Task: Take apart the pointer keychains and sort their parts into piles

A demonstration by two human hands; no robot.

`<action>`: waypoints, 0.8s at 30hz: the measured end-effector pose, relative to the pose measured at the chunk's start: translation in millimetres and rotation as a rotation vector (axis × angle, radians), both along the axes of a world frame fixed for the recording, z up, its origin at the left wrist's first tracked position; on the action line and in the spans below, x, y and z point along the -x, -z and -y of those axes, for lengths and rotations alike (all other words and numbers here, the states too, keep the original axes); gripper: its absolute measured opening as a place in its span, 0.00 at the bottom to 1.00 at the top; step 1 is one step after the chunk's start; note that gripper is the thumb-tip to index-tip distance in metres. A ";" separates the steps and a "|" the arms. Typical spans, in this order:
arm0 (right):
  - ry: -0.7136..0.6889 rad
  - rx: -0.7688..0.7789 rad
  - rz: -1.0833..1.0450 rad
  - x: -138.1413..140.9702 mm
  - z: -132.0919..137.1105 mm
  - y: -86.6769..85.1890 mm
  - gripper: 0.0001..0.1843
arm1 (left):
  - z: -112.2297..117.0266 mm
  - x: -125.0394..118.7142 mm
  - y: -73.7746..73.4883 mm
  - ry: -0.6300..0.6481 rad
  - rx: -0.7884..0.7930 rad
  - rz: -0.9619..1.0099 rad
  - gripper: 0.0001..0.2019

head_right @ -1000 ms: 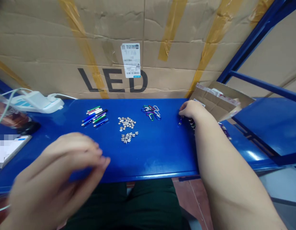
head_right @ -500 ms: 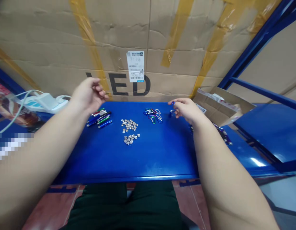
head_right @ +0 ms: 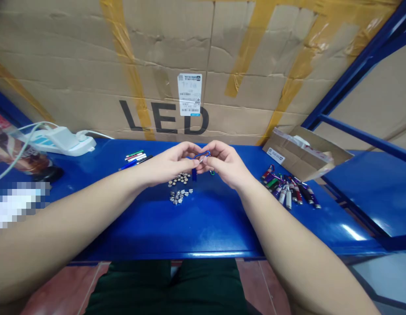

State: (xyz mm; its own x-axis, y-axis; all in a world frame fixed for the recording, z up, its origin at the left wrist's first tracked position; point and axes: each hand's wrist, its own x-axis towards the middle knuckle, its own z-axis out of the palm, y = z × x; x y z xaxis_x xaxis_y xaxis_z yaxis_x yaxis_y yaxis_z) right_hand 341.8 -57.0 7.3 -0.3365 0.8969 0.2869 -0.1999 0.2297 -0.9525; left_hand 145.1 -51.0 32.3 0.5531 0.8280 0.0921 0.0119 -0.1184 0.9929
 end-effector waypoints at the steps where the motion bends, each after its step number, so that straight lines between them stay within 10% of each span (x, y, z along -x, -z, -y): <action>1: -0.009 -0.025 0.011 3.8 1.4 1.0 0.17 | 4.4 4.8 2.3 -0.017 -0.020 0.001 0.15; 10: 0.074 -0.134 0.202 31.5 9.7 14.3 0.20 | 13.3 51.7 26.2 -0.063 -0.028 -0.033 0.16; 24: 0.118 -0.199 0.257 40.1 14.3 17.9 0.16 | 24.2 50.2 36.2 -0.203 0.008 0.070 0.23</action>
